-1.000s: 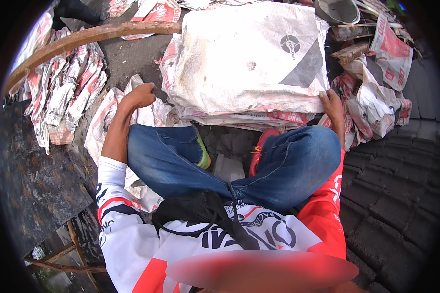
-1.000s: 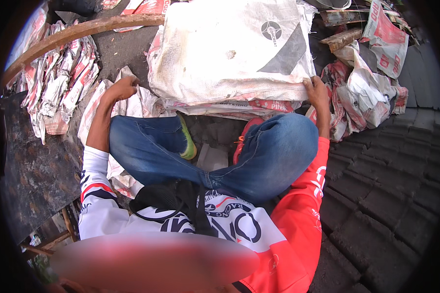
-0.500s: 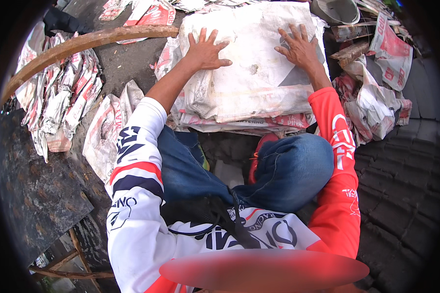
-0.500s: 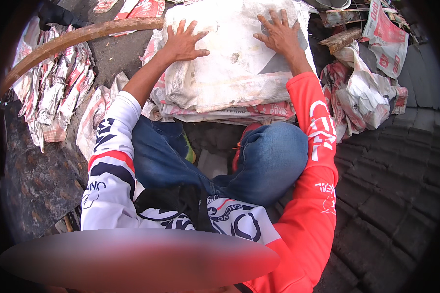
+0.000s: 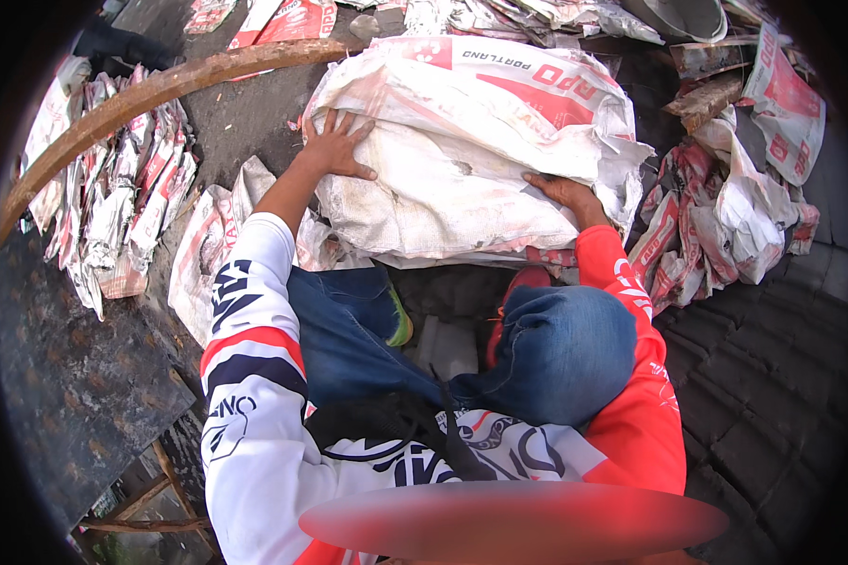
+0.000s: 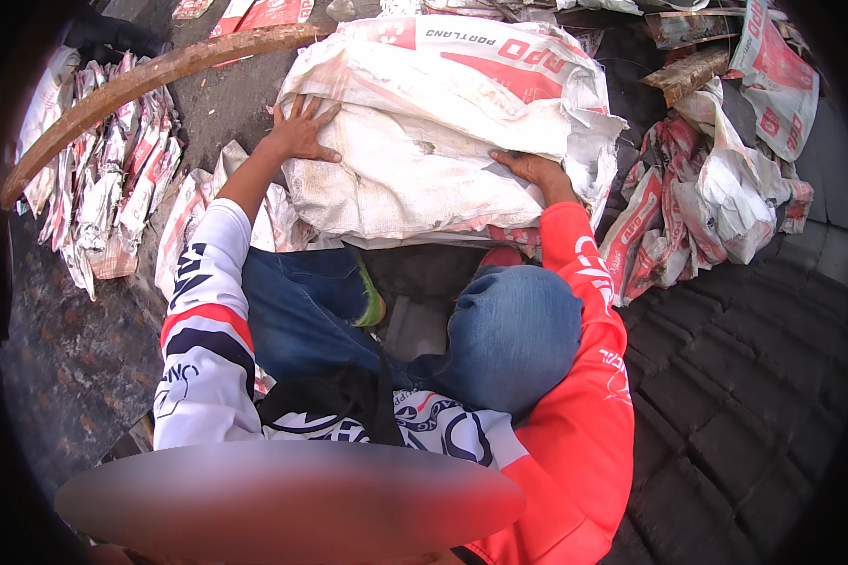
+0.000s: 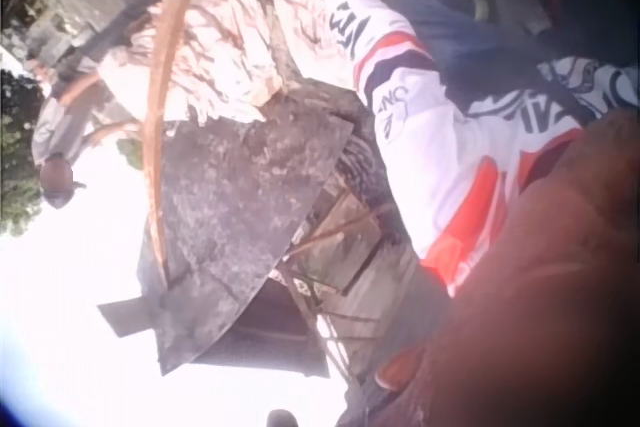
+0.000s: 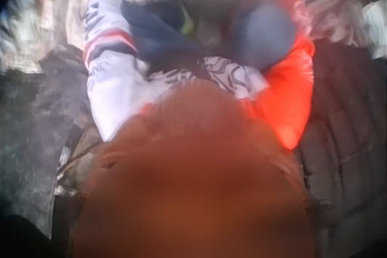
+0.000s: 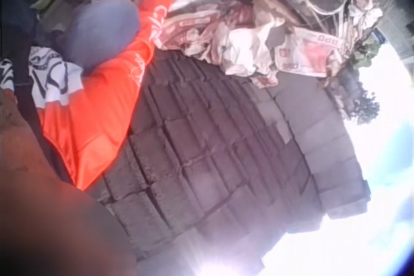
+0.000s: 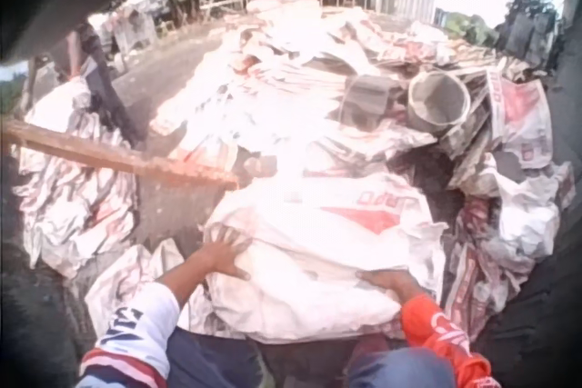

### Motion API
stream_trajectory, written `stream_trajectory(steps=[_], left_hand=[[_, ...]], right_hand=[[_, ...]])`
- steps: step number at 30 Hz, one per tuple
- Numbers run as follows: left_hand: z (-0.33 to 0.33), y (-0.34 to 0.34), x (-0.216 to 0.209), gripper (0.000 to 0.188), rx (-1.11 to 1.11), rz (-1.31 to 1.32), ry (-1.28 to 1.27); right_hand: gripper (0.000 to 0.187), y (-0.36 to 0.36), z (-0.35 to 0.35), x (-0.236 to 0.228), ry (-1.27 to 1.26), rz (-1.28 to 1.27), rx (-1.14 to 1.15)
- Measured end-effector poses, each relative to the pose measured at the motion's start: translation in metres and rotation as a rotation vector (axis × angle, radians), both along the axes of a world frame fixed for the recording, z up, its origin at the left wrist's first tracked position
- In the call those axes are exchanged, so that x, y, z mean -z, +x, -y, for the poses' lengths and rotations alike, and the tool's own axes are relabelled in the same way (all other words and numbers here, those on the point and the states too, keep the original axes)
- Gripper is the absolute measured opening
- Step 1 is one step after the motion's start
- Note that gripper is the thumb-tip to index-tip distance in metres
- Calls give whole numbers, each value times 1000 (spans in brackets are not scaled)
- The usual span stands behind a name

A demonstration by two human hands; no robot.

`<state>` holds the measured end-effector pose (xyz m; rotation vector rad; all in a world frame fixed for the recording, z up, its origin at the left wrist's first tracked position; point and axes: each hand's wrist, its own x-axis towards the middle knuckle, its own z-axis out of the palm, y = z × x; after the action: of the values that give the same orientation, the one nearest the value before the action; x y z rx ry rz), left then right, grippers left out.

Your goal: The person sits cross-legged on the ground and repeatedly picks up empty cement bags, folds them, and stacks them into a neat pile. The person handles the bags one at a time, adjusting their orientation before placing them on top of the growing stack.

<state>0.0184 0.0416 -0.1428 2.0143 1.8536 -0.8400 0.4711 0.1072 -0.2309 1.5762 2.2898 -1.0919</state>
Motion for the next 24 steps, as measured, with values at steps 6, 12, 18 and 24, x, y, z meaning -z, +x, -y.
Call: stream_trajectory(steps=[6,12,18,24], left_hand=[[-21,16,-21,111,-66,104,-69],[6,49,-82,99,73,123,-85],[56,135,-76,105,346,295,-352],[54,138,-64,101,341,306,-440]], right_hand=[[79,0,-23,-32,372,109,-145],[72,-43,6,-121,212,450,-250],[69,-91,-50,-155,751,304,-306],[68,-61,-61,-163,1079,81,46]])
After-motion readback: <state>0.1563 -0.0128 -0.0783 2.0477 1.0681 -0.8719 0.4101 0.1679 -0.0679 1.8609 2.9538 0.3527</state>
